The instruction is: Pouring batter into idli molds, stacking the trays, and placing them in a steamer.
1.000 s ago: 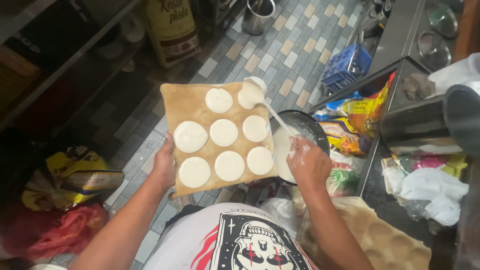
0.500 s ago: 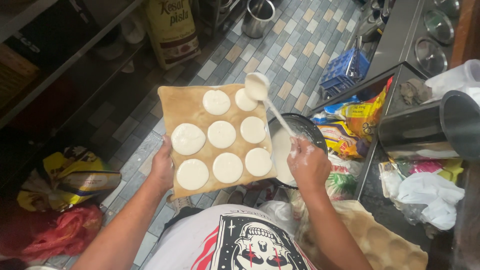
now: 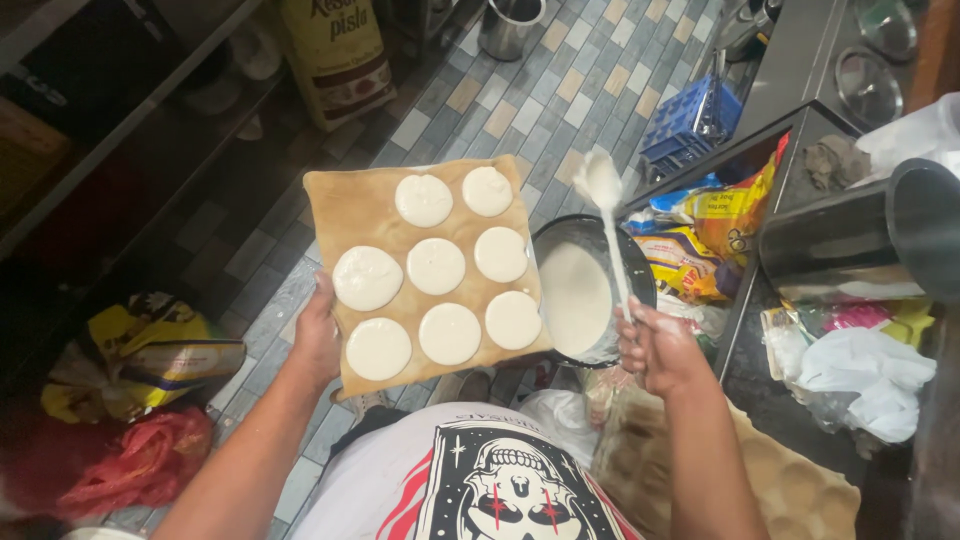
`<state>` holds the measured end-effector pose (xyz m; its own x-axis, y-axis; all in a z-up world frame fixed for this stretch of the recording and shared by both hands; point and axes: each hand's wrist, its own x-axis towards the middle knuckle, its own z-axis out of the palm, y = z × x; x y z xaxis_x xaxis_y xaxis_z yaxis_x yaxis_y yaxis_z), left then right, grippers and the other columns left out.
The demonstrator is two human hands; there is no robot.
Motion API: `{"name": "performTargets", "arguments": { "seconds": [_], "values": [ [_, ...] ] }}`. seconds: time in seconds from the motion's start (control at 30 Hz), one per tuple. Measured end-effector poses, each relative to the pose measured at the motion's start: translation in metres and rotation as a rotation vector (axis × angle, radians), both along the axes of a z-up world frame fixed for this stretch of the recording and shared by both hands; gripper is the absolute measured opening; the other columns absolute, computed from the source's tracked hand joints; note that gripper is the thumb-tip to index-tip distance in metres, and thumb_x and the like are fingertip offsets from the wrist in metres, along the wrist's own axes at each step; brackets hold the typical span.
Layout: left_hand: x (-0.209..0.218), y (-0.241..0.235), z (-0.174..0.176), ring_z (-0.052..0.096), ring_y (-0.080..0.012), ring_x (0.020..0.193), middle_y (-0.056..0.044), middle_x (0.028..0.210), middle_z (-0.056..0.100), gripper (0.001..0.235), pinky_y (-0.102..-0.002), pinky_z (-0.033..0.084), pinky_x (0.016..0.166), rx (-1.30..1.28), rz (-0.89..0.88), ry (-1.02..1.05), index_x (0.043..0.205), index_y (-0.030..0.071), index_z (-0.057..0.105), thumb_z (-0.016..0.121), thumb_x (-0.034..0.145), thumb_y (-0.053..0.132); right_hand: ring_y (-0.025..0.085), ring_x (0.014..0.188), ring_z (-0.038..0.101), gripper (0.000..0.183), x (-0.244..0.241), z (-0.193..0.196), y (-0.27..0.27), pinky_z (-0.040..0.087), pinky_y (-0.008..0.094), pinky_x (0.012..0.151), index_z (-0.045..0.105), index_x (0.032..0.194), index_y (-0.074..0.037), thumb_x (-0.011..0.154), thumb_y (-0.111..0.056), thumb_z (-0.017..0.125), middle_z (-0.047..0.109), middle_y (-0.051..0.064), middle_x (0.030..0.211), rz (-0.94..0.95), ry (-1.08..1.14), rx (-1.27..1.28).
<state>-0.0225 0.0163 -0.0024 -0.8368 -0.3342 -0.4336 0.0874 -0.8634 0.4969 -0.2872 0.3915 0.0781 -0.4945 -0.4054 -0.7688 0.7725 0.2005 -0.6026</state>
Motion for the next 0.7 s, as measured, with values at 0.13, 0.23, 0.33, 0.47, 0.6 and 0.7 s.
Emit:
{"name": "performTargets", "arguments": {
  "seconds": [0.13,0.23,0.33,0.47,0.6,0.7],
  "values": [
    [0.008,-0.003,-0.006,0.057,-0.0359,0.131,-0.019,0.149,0.054,0.073,-0.051,0.046,0.111,-0.043,0.034,-0.069,0.151,0.005,0.042,0.031,0.102,0.058,0.012,0.049,0.042,0.023,-0.003,-0.067,0.035,0.031,0.027,0.041,0.064,0.097,-0.010,0.097,-0.031,0.058,0.051,-0.001,0.067,0.012,0.156,0.330],
    [0.015,-0.007,-0.004,0.057,-0.0360,0.131,-0.018,0.149,0.054,0.071,-0.052,0.046,0.111,-0.080,0.052,-0.104,0.150,0.007,0.042,0.031,0.103,0.058,0.022,0.061,0.054,0.019,0.006,-0.093,0.040,0.041,0.036,0.050,0.069,0.095,-0.007,0.094,-0.024,0.061,0.059,0.008,0.074,0.211,0.434,0.728],
    [0.019,-0.013,0.004,0.056,-0.0351,0.132,-0.016,0.149,0.053,0.070,-0.052,0.045,0.112,-0.082,0.046,-0.117,0.150,0.007,0.042,0.030,0.103,0.057,0.034,0.085,0.066,0.021,0.023,-0.091,0.000,0.052,0.047,0.072,0.074,0.100,-0.010,0.090,-0.023,0.061,0.069,0.016,0.092,0.517,0.739,1.134],
    [0.026,-0.016,0.004,0.055,-0.0343,0.134,-0.016,0.151,0.052,0.070,-0.051,0.043,0.114,-0.139,0.056,-0.100,0.151,0.005,0.042,0.032,0.104,0.057,0.039,0.103,0.073,0.028,0.029,-0.120,-0.044,0.058,0.050,0.089,0.077,0.106,-0.012,0.092,-0.026,0.057,0.076,0.019,0.107,0.791,0.932,1.296],
    [0.024,-0.018,-0.002,0.054,-0.0337,0.134,-0.016,0.151,0.052,0.070,-0.050,0.043,0.114,-0.118,0.064,-0.119,0.151,0.005,0.041,0.033,0.105,0.056,0.039,0.105,0.072,0.028,0.027,-0.114,-0.051,0.058,0.049,0.091,0.077,0.105,-0.012,0.092,-0.029,0.059,0.075,0.019,0.108,0.830,0.867,1.254],
    [0.024,-0.015,0.002,0.053,-0.0326,0.136,-0.015,0.153,0.051,0.070,-0.049,0.042,0.116,-0.162,0.044,-0.060,0.153,0.005,0.040,0.033,0.105,0.056,0.040,0.099,0.070,0.028,0.015,-0.132,-0.016,0.056,0.050,0.086,0.077,0.099,-0.010,0.088,-0.032,0.063,0.072,0.021,0.104,0.806,0.821,1.172]
  ]
}}
